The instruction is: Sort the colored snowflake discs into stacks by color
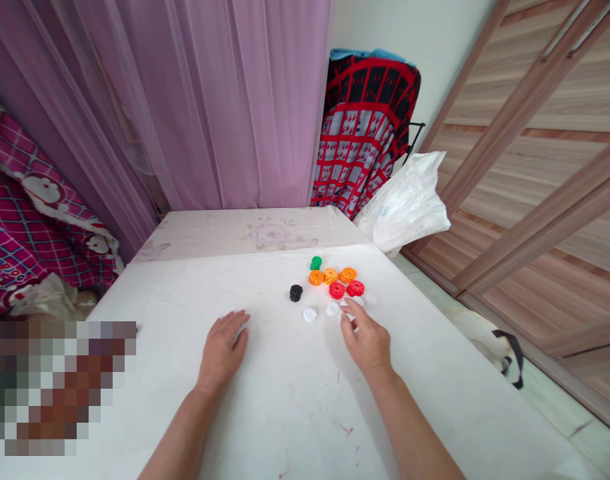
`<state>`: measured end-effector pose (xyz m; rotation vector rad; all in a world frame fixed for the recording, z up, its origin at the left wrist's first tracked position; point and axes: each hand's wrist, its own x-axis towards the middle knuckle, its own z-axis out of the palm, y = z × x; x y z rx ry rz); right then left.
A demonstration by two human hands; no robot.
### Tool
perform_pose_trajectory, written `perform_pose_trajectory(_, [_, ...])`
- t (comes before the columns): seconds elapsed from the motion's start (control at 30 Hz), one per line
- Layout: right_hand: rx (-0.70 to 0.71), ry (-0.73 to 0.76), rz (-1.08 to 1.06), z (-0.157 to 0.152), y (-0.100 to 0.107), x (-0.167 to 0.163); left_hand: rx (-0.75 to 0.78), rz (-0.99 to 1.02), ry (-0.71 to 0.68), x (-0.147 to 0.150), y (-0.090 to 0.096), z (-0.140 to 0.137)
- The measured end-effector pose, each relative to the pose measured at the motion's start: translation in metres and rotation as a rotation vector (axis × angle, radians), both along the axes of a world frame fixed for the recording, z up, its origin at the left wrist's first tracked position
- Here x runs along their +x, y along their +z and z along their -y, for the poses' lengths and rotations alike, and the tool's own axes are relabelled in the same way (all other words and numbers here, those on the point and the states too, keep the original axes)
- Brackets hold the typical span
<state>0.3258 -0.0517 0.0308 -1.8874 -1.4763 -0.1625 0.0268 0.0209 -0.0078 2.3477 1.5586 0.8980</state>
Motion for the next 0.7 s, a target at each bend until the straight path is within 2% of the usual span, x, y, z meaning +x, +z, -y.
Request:
perform_pose_trajectory(0.13, [0.09,-0.095,-0.142,-0.008,-0.008,0.073,0.017,-0.024,-0.015,-0.002,-0.001,-0.001])
perform_pose_trajectory(0.23, [0.104,-0.204,-0.563,-0.028,-0.023,0.123,0.023,-0.042,-0.025,-0.003,-0.002,-0.001])
perform_pose_trajectory(0.3, [0.206,-0.241,-0.86,-0.045,-0.031,0.143,0.027,-0.059,-0.024,-0.003,-0.002,-0.001])
perform_pose_trajectory(0.37, [0.287,-0.224,-1.018,-0.063,-0.035,0.153,0.034,-0.083,-0.027,-0.003,-0.003,0.0])
perform_pose_trajectory(0.5, [0.331,-0.119,-1.099,-0.094,-0.037,0.151,0.056,-0.138,-0.022,-0.003,-0.005,0.002])
perform_pose_trajectory(0.6, [0.32,-0.038,-1.106,-0.111,-0.038,0.146,0.058,-0.163,-0.01,-0.006,-0.007,0.001])
perform_pose_trajectory(0.7, [0.236,0.053,-1.115,-0.125,-0.04,0.143,0.033,-0.179,0.01,-0.007,-0.009,0.001])
